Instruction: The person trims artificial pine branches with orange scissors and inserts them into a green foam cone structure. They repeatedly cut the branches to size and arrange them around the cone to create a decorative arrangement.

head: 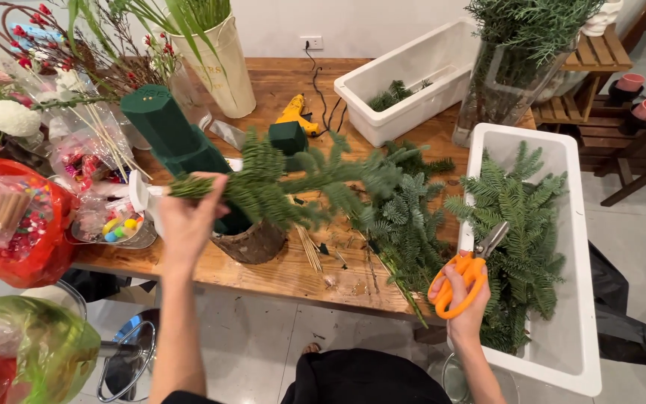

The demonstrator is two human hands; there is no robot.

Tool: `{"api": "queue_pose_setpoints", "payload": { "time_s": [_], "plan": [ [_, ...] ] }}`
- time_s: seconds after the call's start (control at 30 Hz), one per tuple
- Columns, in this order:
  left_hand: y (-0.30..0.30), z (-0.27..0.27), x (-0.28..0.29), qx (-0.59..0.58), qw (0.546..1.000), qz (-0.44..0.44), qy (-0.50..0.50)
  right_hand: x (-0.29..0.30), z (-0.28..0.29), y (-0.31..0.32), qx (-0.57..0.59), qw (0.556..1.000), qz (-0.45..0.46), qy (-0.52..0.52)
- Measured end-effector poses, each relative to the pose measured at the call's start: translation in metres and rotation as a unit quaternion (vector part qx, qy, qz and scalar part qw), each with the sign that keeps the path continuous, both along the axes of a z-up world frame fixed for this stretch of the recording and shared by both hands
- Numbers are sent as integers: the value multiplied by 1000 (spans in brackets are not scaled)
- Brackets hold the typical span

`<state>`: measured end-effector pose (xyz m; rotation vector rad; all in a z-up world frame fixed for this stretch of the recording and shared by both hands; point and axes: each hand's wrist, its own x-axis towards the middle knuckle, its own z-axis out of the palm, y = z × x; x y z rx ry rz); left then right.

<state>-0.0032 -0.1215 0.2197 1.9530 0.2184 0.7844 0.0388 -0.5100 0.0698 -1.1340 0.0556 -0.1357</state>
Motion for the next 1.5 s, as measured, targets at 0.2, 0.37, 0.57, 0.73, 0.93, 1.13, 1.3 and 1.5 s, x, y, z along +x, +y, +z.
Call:
{"api": "queue_pose_setpoints", "payload": {
  "time_s": [0.2, 0.37, 0.57, 0.73, 0.93, 1.13, 1.3, 1.5],
  "plan": [
    [48, 0, -32, 3, 999, 35, 13, -1, 4, 3, -25, 1000, 0, -15],
    [66, -2, -37, 47, 997, -1, 69, 18, -53, 1, -20, 996, -76, 31],
    [76, -29, 34, 13, 986, -108, 123, 13, -29, 2, -28, 997, -71, 29],
    [57, 28, 44, 153, 968, -170, 106, 1, -11, 17, -88, 994, -54, 41],
    [74, 55, 33, 315, 931, -147, 112, -49, -18, 79, -45, 992, -56, 102],
    [82, 79, 23, 330, 920, -205, 52, -99, -27, 151, -70, 985, -5, 158],
    [99, 86, 23, 316, 919, -233, 17, -124, -16, 187, -108, 974, 32, 196],
    [114, 86, 21, 303, 918, -256, -29, -136, -18, 195, -106, 973, 20, 202]
  ]
}}
